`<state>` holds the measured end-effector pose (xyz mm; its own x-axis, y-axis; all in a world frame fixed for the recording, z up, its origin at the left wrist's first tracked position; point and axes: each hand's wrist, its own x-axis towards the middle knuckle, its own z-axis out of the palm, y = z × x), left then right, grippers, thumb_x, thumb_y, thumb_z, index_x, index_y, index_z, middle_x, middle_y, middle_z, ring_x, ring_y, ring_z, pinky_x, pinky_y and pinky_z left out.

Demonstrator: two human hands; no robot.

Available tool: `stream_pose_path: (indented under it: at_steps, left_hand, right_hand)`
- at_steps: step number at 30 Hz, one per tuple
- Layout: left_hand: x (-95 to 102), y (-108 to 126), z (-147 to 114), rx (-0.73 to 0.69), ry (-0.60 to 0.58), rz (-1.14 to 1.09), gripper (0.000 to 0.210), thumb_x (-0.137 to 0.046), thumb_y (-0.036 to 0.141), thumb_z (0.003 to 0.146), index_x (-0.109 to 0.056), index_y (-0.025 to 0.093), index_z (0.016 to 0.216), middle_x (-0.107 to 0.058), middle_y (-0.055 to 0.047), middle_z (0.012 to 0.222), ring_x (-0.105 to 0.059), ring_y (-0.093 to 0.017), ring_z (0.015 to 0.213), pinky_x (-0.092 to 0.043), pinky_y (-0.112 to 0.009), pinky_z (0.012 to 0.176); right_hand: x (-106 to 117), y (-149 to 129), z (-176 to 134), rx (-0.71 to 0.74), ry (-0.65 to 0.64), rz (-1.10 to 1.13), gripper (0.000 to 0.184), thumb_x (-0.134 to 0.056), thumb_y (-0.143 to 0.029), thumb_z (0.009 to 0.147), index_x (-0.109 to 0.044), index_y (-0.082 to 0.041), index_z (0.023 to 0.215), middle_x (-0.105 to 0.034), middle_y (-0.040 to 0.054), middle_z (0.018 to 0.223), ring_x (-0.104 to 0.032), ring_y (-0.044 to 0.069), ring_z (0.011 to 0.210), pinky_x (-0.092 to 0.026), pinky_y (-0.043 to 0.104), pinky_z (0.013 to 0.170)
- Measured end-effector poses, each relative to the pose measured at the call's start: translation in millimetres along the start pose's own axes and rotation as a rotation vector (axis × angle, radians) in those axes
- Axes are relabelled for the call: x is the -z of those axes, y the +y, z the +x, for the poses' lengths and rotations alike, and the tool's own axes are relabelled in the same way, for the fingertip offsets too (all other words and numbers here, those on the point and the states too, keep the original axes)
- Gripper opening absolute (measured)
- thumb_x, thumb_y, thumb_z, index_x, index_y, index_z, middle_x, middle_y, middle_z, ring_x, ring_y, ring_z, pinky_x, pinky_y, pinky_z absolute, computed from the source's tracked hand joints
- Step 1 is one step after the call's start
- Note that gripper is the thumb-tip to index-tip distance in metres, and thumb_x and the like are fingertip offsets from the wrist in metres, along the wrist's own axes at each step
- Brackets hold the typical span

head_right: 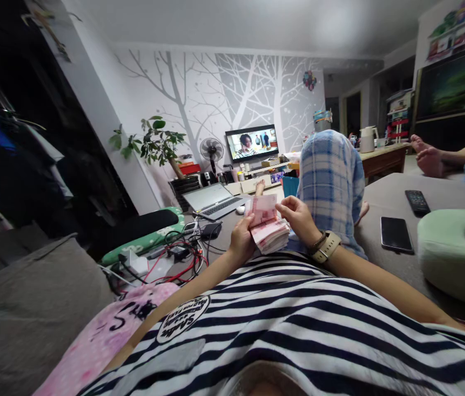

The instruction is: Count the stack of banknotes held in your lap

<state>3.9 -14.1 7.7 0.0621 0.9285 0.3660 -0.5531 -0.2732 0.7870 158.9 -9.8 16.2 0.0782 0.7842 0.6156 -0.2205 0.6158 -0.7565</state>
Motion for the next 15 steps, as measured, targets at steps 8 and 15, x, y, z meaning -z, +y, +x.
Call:
stream_pose_path:
  at_steps: [8, 15]
  left_hand:
    - [0.5, 1.7, -2.1, -0.006, -0.098, 0.041, 0.019, -0.062, 0.024, 0.079, -0.072, 0.020, 0.095, -0.080, -0.008, 0.102, -0.071, -0.033, 0.111, -0.051, -0.053, 0.106]
    - [2.4, 0.4, -1.8, -0.012, -0.086, 0.062, 0.018, -0.063, 0.026, 0.079, -0.072, 0.021, 0.093, -0.079, -0.007, 0.104, -0.071, -0.031, 0.110, -0.051, -0.052, 0.105]
  right_hand:
    - [-0.5, -2.7, -0.4, -0.045, -0.033, -0.006, 0.051, -0.082, -0.065, 0.062, -0.059, -0.019, 0.066, -0.049, -0.0047, 0.057, -0.035, 0.010, 0.054, -0.026, 0.027, 0.052]
    - [-1.4, -6.4, -1.7, -0.021, -0.076, -0.005, 0.049, -0.080, -0.064, 0.065, -0.058, -0.020, 0.065, -0.046, -0.0050, 0.057, -0.035, 0.010, 0.054, -0.030, 0.027, 0.053]
